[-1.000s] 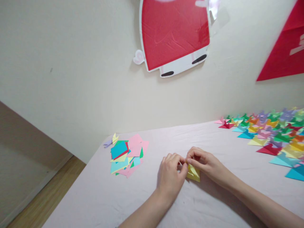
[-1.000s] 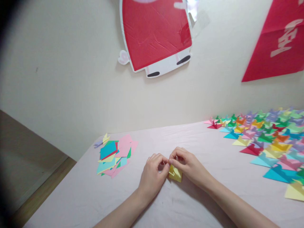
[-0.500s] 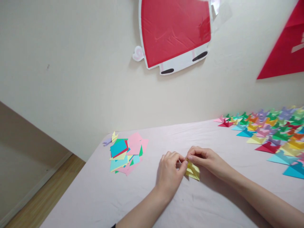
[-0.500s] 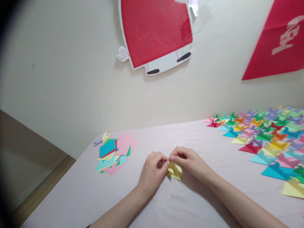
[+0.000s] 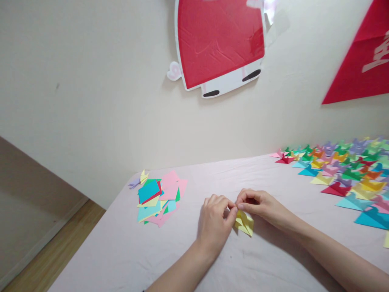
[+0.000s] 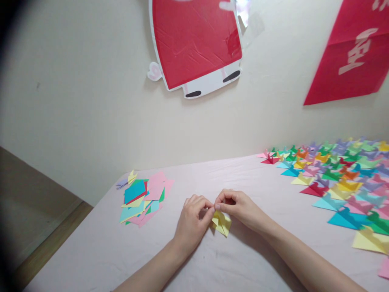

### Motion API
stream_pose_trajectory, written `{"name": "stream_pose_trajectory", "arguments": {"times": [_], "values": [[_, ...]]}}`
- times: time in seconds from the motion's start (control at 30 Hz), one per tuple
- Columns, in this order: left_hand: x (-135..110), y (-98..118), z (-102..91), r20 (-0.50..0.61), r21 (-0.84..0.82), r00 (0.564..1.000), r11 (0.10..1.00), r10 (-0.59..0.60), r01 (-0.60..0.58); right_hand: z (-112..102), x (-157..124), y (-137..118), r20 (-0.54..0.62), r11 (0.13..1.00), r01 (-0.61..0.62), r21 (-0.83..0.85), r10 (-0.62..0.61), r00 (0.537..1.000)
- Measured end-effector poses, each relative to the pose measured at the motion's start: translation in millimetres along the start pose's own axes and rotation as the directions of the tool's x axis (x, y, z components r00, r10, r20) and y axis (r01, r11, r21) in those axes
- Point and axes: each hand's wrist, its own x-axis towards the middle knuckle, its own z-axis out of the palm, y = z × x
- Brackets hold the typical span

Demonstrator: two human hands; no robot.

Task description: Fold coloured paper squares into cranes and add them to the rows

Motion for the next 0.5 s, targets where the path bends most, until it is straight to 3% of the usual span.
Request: {"name": "stream_pose_trajectory", "arguments": {"times": [0.5], "values": [[0.6, 1.1, 2.3, -0.006, 0.011, 1.000, 1.000, 0.002, -0.002, 11.1, -3.1, 0.3, -0.033, 0.999, 0.055, 0.001, -0.054, 0.998]]}}
